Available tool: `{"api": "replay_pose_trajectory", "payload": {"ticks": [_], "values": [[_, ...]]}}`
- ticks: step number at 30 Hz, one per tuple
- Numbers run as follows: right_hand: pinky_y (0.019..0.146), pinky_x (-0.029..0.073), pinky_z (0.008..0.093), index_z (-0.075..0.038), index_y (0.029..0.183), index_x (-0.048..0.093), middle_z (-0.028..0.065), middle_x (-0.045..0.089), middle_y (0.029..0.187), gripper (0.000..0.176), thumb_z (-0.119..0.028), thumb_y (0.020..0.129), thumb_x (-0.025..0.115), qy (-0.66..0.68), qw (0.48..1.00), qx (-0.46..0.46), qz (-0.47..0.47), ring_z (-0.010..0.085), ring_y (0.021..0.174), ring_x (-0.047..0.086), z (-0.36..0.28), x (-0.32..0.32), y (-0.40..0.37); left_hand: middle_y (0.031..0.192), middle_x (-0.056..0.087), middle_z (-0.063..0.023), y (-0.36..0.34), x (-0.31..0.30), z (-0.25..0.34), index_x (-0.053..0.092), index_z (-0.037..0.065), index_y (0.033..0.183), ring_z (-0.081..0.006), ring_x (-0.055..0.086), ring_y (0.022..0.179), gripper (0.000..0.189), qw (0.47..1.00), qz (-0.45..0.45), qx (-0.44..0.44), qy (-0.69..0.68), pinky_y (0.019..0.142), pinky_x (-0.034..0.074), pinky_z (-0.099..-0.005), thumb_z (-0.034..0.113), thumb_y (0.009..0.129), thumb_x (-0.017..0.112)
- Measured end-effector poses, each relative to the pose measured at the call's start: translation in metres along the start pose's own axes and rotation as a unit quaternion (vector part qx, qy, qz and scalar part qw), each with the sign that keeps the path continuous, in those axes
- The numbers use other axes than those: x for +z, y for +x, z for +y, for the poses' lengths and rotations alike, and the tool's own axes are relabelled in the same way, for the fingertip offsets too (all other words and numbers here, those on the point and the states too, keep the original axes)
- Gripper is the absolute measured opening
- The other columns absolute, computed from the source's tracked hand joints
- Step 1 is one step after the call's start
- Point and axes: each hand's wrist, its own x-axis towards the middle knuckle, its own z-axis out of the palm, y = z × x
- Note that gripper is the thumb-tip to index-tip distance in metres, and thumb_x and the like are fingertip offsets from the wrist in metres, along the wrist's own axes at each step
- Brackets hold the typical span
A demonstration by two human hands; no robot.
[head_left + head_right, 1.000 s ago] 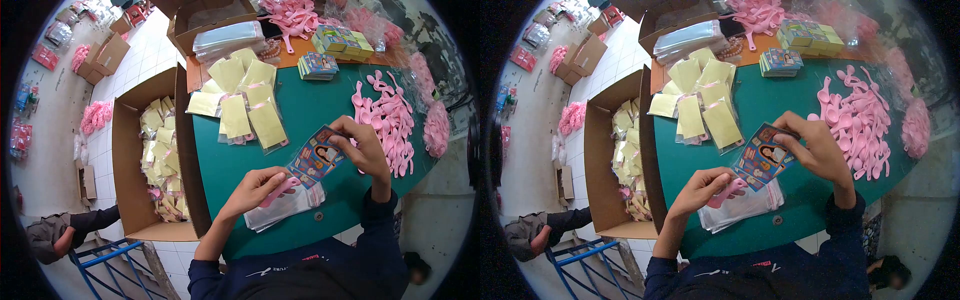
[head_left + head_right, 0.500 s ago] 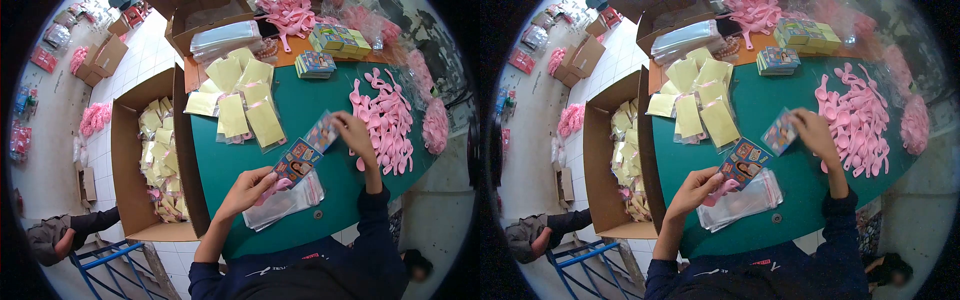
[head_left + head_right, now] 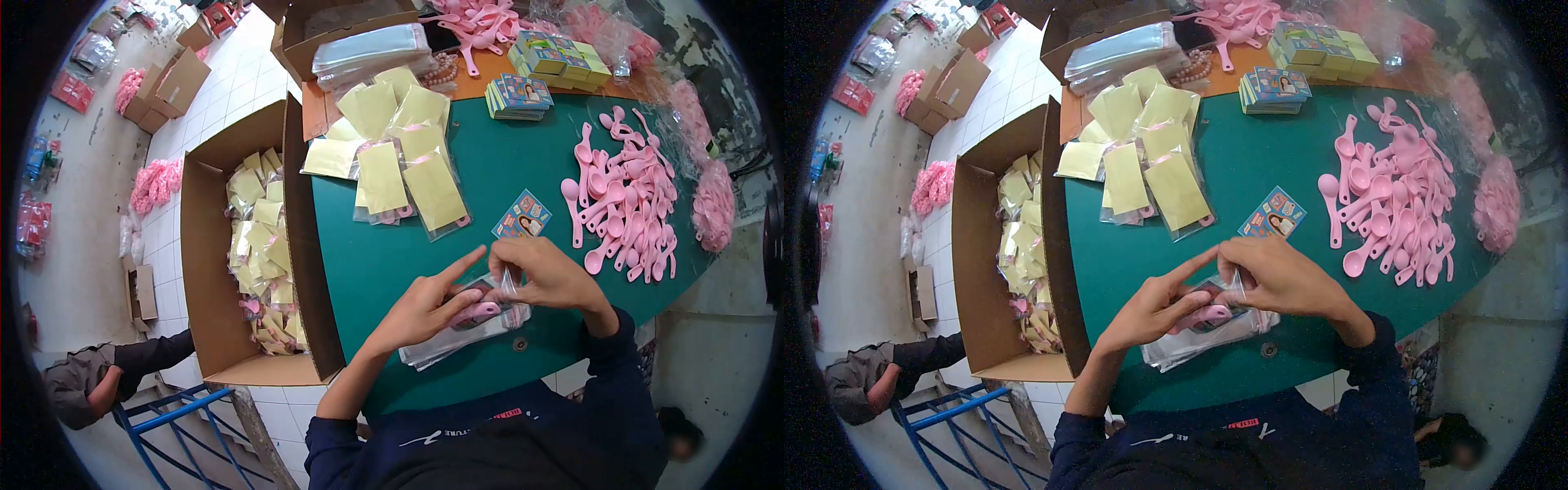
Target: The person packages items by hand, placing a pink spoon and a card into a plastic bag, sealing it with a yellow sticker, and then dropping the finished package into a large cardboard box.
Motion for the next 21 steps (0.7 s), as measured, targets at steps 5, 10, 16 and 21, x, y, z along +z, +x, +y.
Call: {"api": "replay_pose_trajectory", "payload": {"ticks": [5, 10, 16, 21], "values": [[0.062, 0.045, 0.0303, 0.000, 0.073, 0.054, 0.0085, 0.056, 0.066, 0.024, -0.016, 0.074, 0.072, 0.095, 0.993, 0.030, -0.070, 0.0187, 0.065, 0.057, 0.012, 0.008, -0.006, 0.077, 0.069, -0.0078, -0.003, 0.009, -0.004, 0.020, 0.013, 0.146, -0.0105, 0.059, 0.064, 0.074, 0.996, 0.064, 0.015, 0.057, 0.062, 0.047, -0.0263, 0.021, 0.088, 0.063], [0.060, 0.043, 0.0251, 0.001, 0.074, 0.057, 0.0040, 0.059, 0.069, 0.020, -0.013, 0.075, 0.073, 0.154, 0.984, 0.078, 0.049, 0.0099, 0.066, 0.054, 0.025, 0.005, -0.021, 0.085, 0.067, -0.0072, -0.014, -0.015, -0.030, 0.025, 0.009, 0.142, -0.0078, 0.059, 0.078, 0.080, 0.997, 0.031, 0.044, -0.049, 0.064, 0.046, -0.0228, 0.012, 0.079, 0.073], [0.059, 0.041, 0.0232, -0.001, 0.072, 0.057, 0.0016, 0.058, 0.069, 0.019, -0.008, 0.072, 0.075, 0.255, 0.954, 0.121, 0.099, 0.0062, 0.065, 0.051, 0.016, 0.014, -0.021, 0.079, 0.063, -0.0030, -0.018, -0.006, -0.027, 0.028, 0.009, 0.140, -0.0043, 0.055, 0.073, 0.078, 0.983, 0.117, 0.018, -0.143, 0.061, 0.042, -0.0181, 0.006, 0.077, 0.073], [0.063, 0.044, 0.0239, 0.001, 0.085, 0.063, 0.0044, 0.063, 0.077, 0.017, -0.008, 0.074, 0.072, 0.204, 0.967, 0.094, 0.119, 0.0084, 0.071, 0.056, 0.032, 0.024, -0.033, 0.081, 0.063, -0.0020, -0.021, -0.004, -0.020, 0.034, 0.009, 0.138, -0.0028, 0.053, 0.069, 0.070, 0.989, 0.084, 0.010, -0.118, 0.057, 0.040, -0.0172, 0.009, 0.079, 0.072]]}}
